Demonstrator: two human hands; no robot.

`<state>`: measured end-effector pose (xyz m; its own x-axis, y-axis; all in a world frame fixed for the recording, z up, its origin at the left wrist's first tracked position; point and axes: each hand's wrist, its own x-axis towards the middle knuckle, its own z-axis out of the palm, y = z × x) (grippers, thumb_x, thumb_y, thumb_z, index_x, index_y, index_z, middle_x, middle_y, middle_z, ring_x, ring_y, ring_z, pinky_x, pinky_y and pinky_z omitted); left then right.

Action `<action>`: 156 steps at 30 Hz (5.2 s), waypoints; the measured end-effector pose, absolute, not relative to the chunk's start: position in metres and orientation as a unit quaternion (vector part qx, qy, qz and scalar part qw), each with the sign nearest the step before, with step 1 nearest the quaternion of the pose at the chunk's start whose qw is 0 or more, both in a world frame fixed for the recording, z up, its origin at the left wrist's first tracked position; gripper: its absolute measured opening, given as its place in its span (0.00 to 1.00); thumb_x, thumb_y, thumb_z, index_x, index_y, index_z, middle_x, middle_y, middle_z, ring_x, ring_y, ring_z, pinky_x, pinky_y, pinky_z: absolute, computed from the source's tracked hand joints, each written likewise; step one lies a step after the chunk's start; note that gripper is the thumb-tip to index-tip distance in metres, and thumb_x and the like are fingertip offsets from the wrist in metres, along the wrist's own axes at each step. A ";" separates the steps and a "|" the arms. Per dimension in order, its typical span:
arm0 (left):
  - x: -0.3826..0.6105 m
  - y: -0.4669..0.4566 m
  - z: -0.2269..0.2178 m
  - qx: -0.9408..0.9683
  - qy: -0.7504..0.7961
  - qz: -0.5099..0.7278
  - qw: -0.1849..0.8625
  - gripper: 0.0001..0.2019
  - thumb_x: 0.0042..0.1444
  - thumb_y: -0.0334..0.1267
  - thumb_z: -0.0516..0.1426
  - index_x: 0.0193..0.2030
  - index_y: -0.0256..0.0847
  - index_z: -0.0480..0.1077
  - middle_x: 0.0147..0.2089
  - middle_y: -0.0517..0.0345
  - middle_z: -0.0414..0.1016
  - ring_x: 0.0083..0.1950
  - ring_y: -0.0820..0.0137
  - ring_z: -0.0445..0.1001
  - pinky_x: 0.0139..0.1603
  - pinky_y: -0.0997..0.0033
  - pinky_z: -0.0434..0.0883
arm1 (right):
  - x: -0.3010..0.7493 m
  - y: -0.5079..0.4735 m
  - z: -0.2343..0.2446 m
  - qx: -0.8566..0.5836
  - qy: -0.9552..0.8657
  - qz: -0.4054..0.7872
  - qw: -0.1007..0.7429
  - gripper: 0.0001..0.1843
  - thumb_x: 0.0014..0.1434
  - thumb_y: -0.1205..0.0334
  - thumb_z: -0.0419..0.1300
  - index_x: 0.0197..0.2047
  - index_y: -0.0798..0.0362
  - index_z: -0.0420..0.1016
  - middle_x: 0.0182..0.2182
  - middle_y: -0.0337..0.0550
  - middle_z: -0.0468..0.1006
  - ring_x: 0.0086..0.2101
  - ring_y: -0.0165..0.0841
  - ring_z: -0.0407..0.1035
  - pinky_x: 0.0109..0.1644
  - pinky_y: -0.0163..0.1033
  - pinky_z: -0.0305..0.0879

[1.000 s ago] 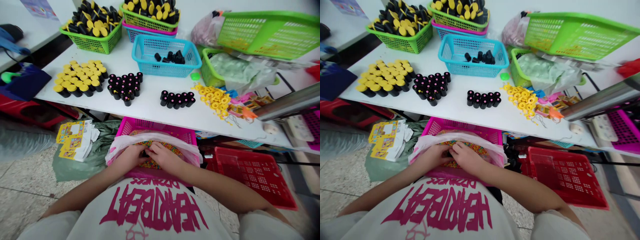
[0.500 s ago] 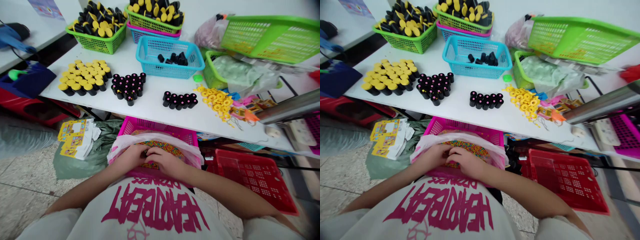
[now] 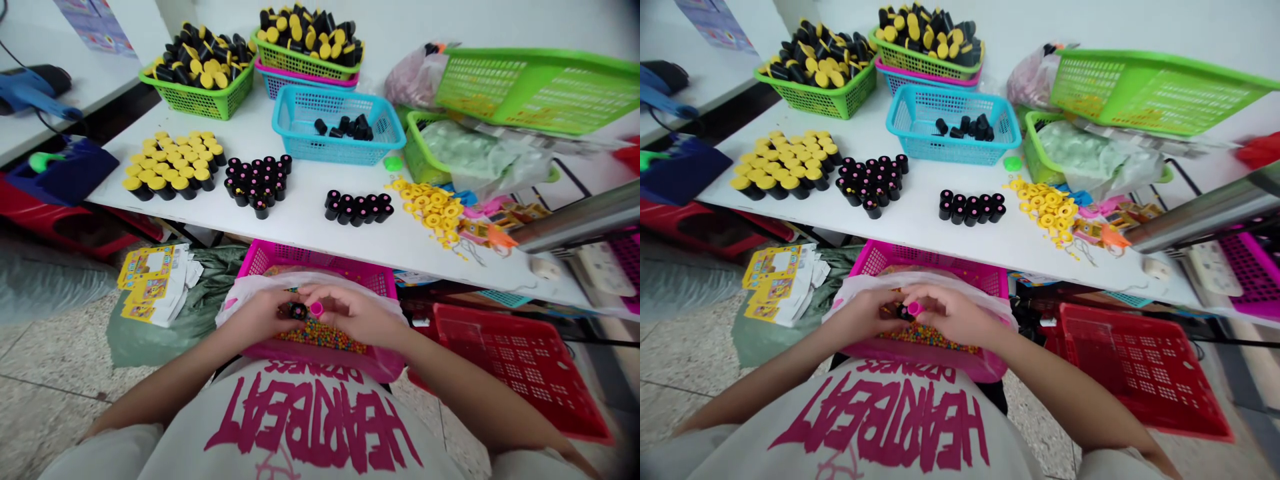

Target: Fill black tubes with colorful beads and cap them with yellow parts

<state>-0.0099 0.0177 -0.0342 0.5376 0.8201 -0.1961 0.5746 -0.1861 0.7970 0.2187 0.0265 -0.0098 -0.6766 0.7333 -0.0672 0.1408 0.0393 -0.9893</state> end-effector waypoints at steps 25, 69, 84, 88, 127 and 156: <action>-0.050 0.134 0.016 0.673 0.671 0.297 0.094 0.29 0.52 0.45 0.65 0.58 0.37 0.65 0.48 0.47 0.74 0.37 0.67 0.75 0.48 0.63 0.72 | 0.163 0.017 -0.110 -0.380 -0.893 0.229 -0.074 0.12 0.50 0.77 0.60 0.38 0.56 0.76 0.38 0.50 0.79 0.29 0.34 0.74 0.30 0.36 0.72; -0.006 0.016 -0.064 0.785 0.446 0.123 0.412 0.08 0.52 0.33 0.57 0.40 0.38 0.73 0.36 0.56 0.78 0.34 0.69 0.73 0.37 0.71 0.67 | 0.204 0.012 -0.035 -0.213 -0.971 0.071 0.078 0.15 0.67 0.73 0.49 0.51 0.63 0.73 0.45 0.55 0.75 0.53 0.41 0.67 0.61 0.49 0.64; -0.014 0.010 -0.047 0.775 0.458 0.161 0.405 0.16 0.53 0.35 0.60 0.49 0.41 0.74 0.41 0.56 0.80 0.35 0.69 0.76 0.39 0.70 0.71 | 0.217 0.018 -0.021 -0.302 -0.913 0.259 0.094 0.24 0.58 0.80 0.52 0.53 0.52 0.74 0.53 0.47 0.74 0.55 0.35 0.67 0.59 0.42 0.65; -0.031 0.015 -0.021 0.755 0.493 0.213 0.376 0.14 0.53 0.40 0.60 0.47 0.42 0.76 0.40 0.57 0.80 0.33 0.71 0.76 0.37 0.72 0.73 | 0.224 0.015 -0.038 -0.381 -0.895 0.230 -0.037 0.21 0.55 0.80 0.53 0.49 0.56 0.75 0.46 0.51 0.77 0.47 0.39 0.72 0.51 0.43 0.70; 0.034 0.166 0.007 0.815 0.463 0.279 0.207 0.15 0.53 0.34 0.60 0.49 0.39 0.70 0.47 0.53 0.77 0.48 0.65 0.76 0.53 0.65 0.71 | 0.197 0.034 -0.068 -0.324 -0.851 0.413 0.023 0.17 0.59 0.65 0.61 0.52 0.51 0.76 0.47 0.45 0.81 0.46 0.36 0.74 0.53 0.39 0.67; -0.009 0.006 -0.060 0.743 0.480 0.146 0.443 0.17 0.51 0.34 0.59 0.49 0.42 0.74 0.47 0.54 0.81 0.45 0.62 0.78 0.48 0.63 0.73 | 0.198 0.012 -0.027 -0.253 -0.953 0.160 0.048 0.18 0.70 0.70 0.44 0.51 0.61 0.73 0.46 0.56 0.74 0.50 0.42 0.67 0.55 0.50 0.66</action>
